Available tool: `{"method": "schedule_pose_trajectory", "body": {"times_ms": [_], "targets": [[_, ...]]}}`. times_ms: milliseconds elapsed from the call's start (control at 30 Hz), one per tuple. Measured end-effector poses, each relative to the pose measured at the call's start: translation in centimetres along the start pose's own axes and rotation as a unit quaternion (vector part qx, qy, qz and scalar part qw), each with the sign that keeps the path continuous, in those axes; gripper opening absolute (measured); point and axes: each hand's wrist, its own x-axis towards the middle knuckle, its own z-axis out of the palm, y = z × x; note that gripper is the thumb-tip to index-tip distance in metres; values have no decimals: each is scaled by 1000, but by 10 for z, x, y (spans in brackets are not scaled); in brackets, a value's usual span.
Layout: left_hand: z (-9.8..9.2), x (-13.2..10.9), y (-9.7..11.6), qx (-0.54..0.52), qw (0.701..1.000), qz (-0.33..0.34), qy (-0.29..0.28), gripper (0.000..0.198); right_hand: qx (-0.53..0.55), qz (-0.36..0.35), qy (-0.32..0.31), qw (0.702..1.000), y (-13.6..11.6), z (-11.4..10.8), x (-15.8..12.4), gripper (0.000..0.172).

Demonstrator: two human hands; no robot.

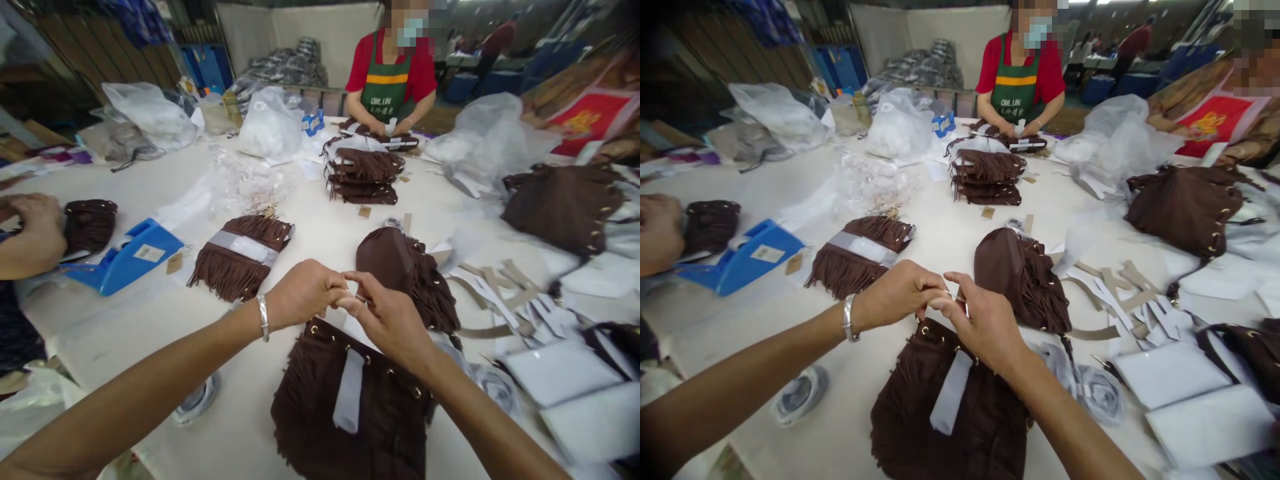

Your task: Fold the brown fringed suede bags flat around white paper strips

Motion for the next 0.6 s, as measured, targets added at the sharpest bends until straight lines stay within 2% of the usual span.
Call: {"method": "schedule_pose_trajectory", "body": {"times_ms": [100, 233, 367, 433, 500, 600], "targets": [[9, 2, -22, 90, 996, 22, 2, 30, 54, -11, -15, 998, 15, 10, 11, 32], [21, -3, -43, 195, 981, 10, -21, 16, 127, -23, -51, 990, 29, 27, 26, 13], [30, -12, -57, 220, 975, -26, -23, 18, 121, -31, -53, 991, 33, 49, 33, 8], [36, -20, -65, 207, 977, -41, -26, 25, 107, -23, -62, 992, 32, 59, 32, 8], [46, -32, -76, 178, 983, -54, 4, 29, 92, -5, -72, 993, 31, 66, 26, 10], [63, -50, -93, 170, 979, -66, 91, 29, 67, 23, -73, 995, 31, 70, 16, 12]]}}
